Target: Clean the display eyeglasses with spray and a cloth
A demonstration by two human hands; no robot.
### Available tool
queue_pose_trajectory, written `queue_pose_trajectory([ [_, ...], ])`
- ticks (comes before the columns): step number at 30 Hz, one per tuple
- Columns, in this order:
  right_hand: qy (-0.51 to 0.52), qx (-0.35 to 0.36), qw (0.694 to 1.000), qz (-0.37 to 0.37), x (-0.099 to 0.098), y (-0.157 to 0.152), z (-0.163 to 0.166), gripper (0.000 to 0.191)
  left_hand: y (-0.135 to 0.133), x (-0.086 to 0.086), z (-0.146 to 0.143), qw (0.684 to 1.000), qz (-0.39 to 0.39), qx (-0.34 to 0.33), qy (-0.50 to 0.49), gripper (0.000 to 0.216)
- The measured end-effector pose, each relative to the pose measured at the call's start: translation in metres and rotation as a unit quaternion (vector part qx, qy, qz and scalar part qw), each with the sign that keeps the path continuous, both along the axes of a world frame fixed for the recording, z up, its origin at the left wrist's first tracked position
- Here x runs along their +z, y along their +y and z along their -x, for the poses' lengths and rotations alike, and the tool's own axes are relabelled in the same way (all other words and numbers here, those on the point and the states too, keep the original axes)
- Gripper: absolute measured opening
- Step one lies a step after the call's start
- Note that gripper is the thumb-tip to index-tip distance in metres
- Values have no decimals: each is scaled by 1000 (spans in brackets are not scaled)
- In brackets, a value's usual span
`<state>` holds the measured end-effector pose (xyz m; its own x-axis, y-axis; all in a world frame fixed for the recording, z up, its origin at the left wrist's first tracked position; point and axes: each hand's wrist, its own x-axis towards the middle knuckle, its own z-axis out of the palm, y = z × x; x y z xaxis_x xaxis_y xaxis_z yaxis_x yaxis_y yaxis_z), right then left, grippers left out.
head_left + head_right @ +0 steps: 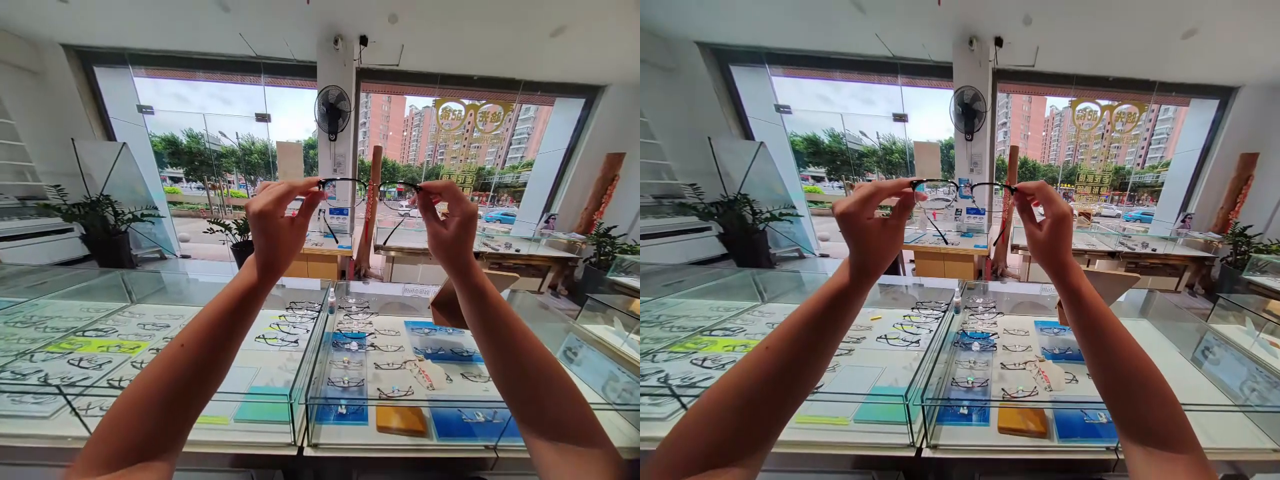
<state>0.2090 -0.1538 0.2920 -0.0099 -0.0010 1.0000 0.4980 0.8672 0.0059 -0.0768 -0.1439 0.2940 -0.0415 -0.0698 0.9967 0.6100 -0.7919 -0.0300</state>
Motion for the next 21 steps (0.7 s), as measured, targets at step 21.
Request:
queue_pose_trajectory([
  [21,34,24,999,23,-12,0,-9,10,-2,-4,-18,992,-121,20,29,11],
])
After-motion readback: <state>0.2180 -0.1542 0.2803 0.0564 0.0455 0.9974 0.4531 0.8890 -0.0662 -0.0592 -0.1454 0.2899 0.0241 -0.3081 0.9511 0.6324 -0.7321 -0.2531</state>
